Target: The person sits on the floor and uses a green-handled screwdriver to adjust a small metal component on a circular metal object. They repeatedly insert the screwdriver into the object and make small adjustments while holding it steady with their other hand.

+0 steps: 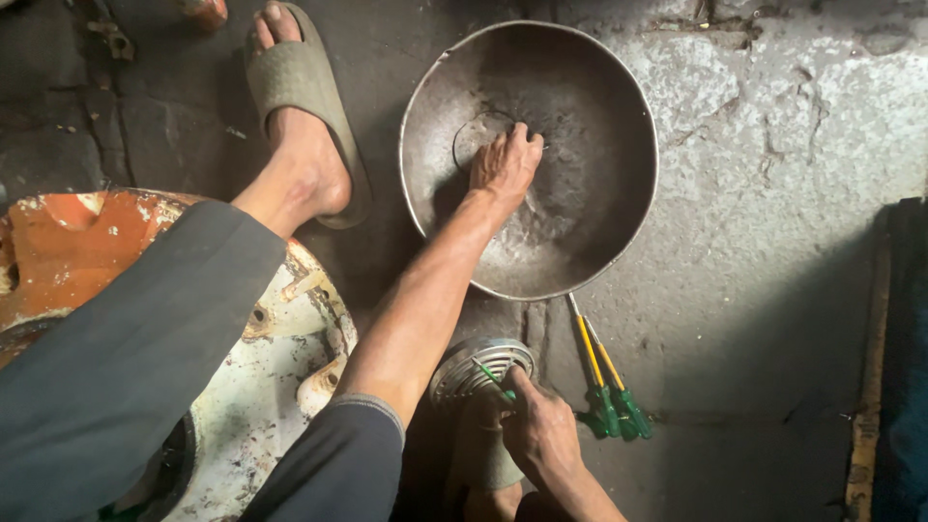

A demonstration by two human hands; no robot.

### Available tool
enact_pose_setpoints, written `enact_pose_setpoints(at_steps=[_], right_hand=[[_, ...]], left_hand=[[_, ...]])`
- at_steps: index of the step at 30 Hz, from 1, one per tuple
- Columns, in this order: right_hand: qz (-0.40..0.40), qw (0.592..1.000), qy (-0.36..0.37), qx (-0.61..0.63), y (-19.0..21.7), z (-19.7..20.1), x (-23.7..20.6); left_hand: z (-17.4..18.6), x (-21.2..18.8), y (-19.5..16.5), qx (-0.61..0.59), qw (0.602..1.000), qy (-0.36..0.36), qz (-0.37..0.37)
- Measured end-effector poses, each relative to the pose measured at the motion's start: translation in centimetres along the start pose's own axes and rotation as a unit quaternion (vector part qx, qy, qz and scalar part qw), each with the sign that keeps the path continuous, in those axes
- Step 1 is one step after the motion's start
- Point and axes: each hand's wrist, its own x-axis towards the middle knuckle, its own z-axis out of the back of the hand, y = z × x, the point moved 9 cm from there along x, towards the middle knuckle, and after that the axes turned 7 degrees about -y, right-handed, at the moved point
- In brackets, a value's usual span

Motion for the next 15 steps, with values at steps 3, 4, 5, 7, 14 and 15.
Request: enact_pose_setpoints(at_steps=[3, 4, 5, 7, 14, 15], right_hand=[[0.029, 0.998, -0.05, 0.012, 1.1, 1.3, -0.2], [0.039, 0.997, -0.068, 0.014, 1.6, 1.8, -0.4], [0.06, 0.995, -0.079, 0.001, 2.3, 2.2, -0.5], [0.102, 0.99, -0.097, -0.024, 3.7, 2.9, -0.9], [0.17, 0.97, -0.13, -0.111, 6.6, 3.6, -1.1], [0.184, 0.968, -0.134, -0.107, 6.9, 3.6, -1.2]], left_hand=[[0.5, 0.0, 0.3, -0.031, 0.999, 0.004, 0.026], [1.2, -0.1, 0.4, -0.035, 0.999, 0.006, 0.027], [2.8, -0.3, 0.2, -0.074, 0.997, -0.023, 0.016], [6.8, -1.5, -0.3, -0.151, 0.986, -0.077, -0.003], [18.5, -13.0, 0.4, -0.389, 0.905, 0.012, 0.173], [18.7, -15.2, 0.8, -0.427, 0.878, 0.066, 0.207]])
